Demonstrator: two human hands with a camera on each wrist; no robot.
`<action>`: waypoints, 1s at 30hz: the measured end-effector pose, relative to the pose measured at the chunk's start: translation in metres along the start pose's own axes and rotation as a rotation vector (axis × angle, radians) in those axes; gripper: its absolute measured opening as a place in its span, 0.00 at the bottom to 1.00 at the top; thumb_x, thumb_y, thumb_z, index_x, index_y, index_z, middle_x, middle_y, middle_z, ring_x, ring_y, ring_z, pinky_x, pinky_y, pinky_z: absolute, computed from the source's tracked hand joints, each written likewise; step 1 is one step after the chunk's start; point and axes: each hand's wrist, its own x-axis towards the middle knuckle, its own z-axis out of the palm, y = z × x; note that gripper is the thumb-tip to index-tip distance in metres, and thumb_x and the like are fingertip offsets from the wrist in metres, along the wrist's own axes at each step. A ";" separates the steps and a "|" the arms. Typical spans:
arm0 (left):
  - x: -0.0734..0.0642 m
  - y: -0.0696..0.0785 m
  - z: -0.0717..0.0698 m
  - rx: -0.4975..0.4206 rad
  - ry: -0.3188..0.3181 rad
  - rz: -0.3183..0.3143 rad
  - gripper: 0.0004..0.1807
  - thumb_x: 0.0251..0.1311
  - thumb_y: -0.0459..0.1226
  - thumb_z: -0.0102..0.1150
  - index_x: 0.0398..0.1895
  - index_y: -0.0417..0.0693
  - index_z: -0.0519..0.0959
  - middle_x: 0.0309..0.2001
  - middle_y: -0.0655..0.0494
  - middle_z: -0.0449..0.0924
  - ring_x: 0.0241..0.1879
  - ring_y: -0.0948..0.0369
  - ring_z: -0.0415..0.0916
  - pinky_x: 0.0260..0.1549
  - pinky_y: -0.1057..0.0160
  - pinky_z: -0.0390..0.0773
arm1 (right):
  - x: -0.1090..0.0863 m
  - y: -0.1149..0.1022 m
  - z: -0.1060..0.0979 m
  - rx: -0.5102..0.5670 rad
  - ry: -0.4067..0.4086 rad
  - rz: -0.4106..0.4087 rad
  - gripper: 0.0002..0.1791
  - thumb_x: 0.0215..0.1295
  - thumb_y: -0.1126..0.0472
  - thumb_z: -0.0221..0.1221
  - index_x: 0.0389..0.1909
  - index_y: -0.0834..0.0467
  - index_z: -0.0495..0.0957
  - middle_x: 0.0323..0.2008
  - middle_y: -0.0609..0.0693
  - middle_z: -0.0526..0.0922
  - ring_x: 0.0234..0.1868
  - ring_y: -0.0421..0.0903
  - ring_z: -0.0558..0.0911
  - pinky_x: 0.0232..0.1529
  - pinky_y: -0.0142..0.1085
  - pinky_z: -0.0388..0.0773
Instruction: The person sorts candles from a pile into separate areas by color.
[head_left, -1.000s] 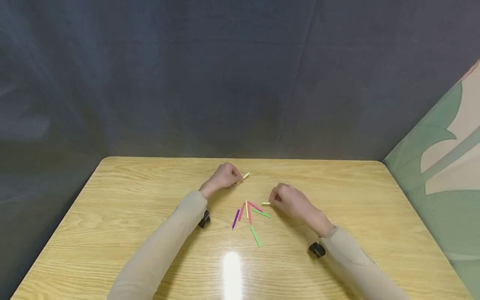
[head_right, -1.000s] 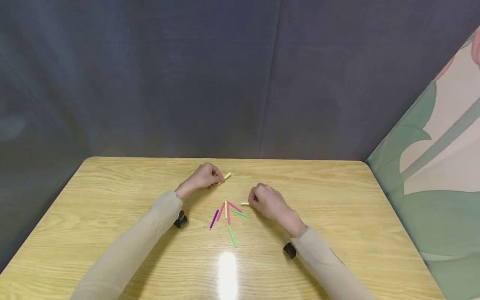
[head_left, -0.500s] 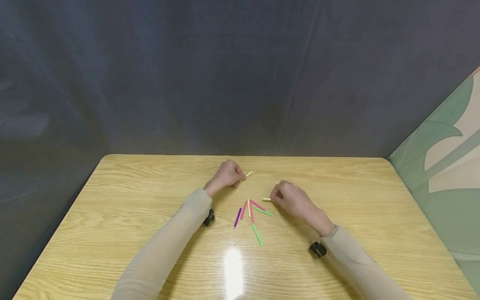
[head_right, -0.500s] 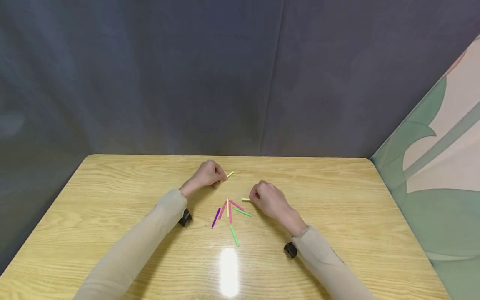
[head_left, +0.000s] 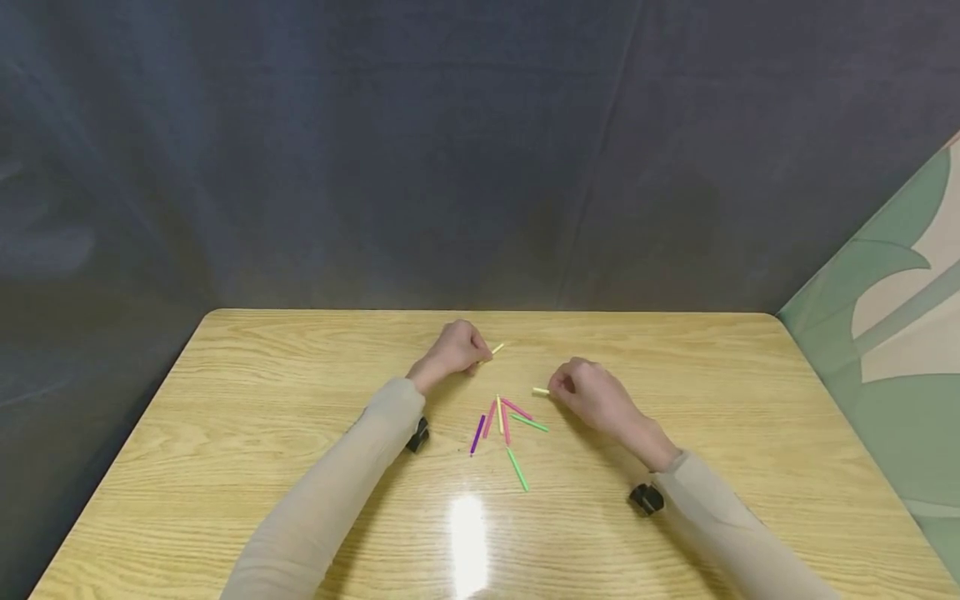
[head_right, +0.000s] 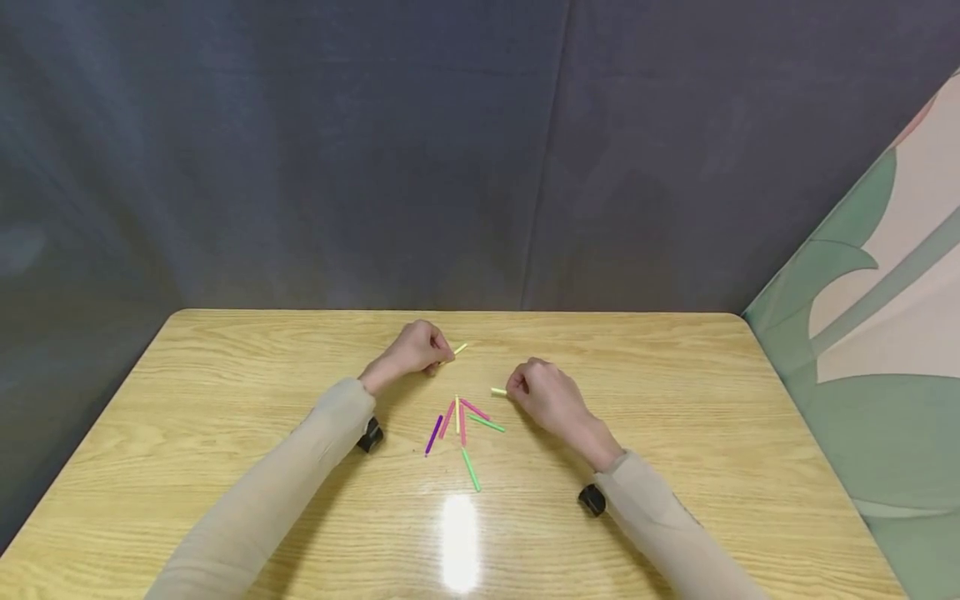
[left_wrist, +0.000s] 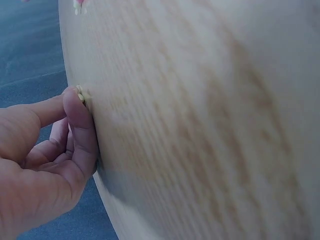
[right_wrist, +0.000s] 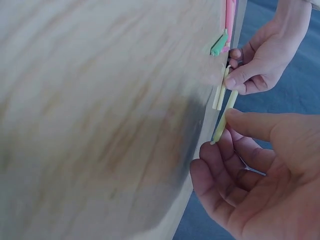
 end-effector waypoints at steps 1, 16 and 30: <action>0.000 0.000 0.000 -0.010 -0.001 -0.001 0.07 0.59 0.31 0.64 0.26 0.38 0.85 0.16 0.50 0.79 0.11 0.63 0.72 0.24 0.68 0.76 | 0.000 0.001 0.000 0.000 -0.002 -0.004 0.02 0.59 0.68 0.64 0.32 0.64 0.83 0.30 0.52 0.81 0.28 0.41 0.74 0.32 0.36 0.77; 0.003 -0.002 0.003 -0.125 -0.006 -0.005 0.08 0.61 0.29 0.62 0.25 0.36 0.84 0.22 0.49 0.82 0.12 0.63 0.71 0.18 0.66 0.78 | 0.001 0.006 -0.002 0.160 -0.147 0.096 0.04 0.62 0.69 0.60 0.31 0.64 0.84 0.29 0.50 0.84 0.28 0.41 0.75 0.31 0.35 0.76; 0.002 0.001 0.002 -0.109 0.018 -0.009 0.08 0.60 0.32 0.64 0.25 0.37 0.84 0.18 0.46 0.79 0.12 0.60 0.74 0.26 0.61 0.82 | 0.008 0.012 -0.009 0.255 -0.233 0.174 0.07 0.65 0.68 0.57 0.34 0.67 0.83 0.32 0.54 0.84 0.25 0.42 0.73 0.27 0.34 0.72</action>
